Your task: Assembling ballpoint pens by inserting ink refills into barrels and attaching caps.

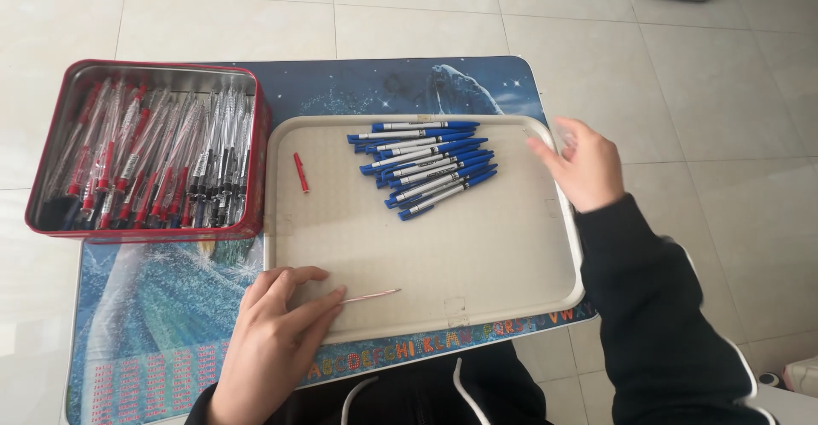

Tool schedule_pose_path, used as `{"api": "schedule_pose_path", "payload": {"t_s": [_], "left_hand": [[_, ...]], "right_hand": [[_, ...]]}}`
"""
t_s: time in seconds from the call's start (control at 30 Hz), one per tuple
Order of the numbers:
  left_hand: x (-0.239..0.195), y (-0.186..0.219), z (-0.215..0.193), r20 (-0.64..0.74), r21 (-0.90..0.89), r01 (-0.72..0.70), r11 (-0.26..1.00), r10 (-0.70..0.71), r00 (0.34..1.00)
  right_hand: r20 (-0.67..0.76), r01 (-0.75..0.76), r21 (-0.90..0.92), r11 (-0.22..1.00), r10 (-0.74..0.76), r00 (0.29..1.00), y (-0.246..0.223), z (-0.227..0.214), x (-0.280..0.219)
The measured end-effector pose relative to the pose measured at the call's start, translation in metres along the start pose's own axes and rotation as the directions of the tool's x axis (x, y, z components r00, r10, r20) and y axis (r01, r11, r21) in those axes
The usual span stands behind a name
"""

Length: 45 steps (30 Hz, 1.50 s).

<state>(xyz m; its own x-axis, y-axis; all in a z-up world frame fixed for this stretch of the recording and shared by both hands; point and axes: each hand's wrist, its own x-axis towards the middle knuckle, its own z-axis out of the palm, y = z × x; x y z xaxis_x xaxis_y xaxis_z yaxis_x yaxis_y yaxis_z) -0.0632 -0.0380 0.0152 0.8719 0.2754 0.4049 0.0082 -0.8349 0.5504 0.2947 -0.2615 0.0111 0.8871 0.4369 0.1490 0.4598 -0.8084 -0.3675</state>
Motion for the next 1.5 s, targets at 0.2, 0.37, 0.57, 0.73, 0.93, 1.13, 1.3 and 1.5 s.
{"api": "schedule_pose_path", "payload": {"t_s": [0.2, 0.37, 0.57, 0.73, 0.93, 1.13, 1.3, 1.5], "left_hand": [[0.001, -0.001, 0.000, 0.017, -0.014, 0.008, 1.000, -0.008, 1.000], [0.002, 0.001, 0.000, 0.038, -0.024, -0.037, 0.999, 0.038, 0.999], [-0.003, 0.002, -0.001, 0.055, -0.059, -0.012, 0.998, 0.015, 0.998], [-0.003, 0.003, -0.001, 0.056, -0.056, -0.011, 0.998, 0.014, 0.998], [0.000, 0.004, -0.003, 0.030, -0.068, -0.039, 0.997, 0.042, 0.999], [0.002, -0.001, -0.027, 0.109, -0.146, -0.102, 0.984, 0.119, 0.987], [0.004, -0.022, -0.060, 0.116, -0.152, -0.046, 0.987, 0.064, 0.991], [0.048, -0.089, -0.116, -0.334, 0.485, 0.426, 0.764, -0.288, 0.898]], "right_hand": [[0.091, -0.006, 0.140, 0.990, -0.007, 0.996, -0.001, -0.021, -0.082], [-0.053, 0.146, 0.158, 0.977, -0.139, 0.989, 0.004, -0.001, -0.134], [-0.221, 0.105, 0.075, 0.992, -0.086, 0.971, -0.003, 0.007, -0.135], [-0.284, 0.091, -0.048, 0.995, -0.101, 0.954, 0.009, 0.012, -0.117], [-0.233, 0.090, -0.151, 0.984, -0.124, 0.965, 0.004, -0.004, -0.131], [-0.153, 0.094, -0.220, 0.971, -0.130, 0.980, 0.042, 0.008, -0.142], [-0.263, 0.078, -0.342, 0.936, -0.175, 0.949, 0.058, 0.015, -0.147], [-0.319, 0.167, 0.019, 0.986, -0.152, 0.935, -0.012, -0.015, -0.161]]}}
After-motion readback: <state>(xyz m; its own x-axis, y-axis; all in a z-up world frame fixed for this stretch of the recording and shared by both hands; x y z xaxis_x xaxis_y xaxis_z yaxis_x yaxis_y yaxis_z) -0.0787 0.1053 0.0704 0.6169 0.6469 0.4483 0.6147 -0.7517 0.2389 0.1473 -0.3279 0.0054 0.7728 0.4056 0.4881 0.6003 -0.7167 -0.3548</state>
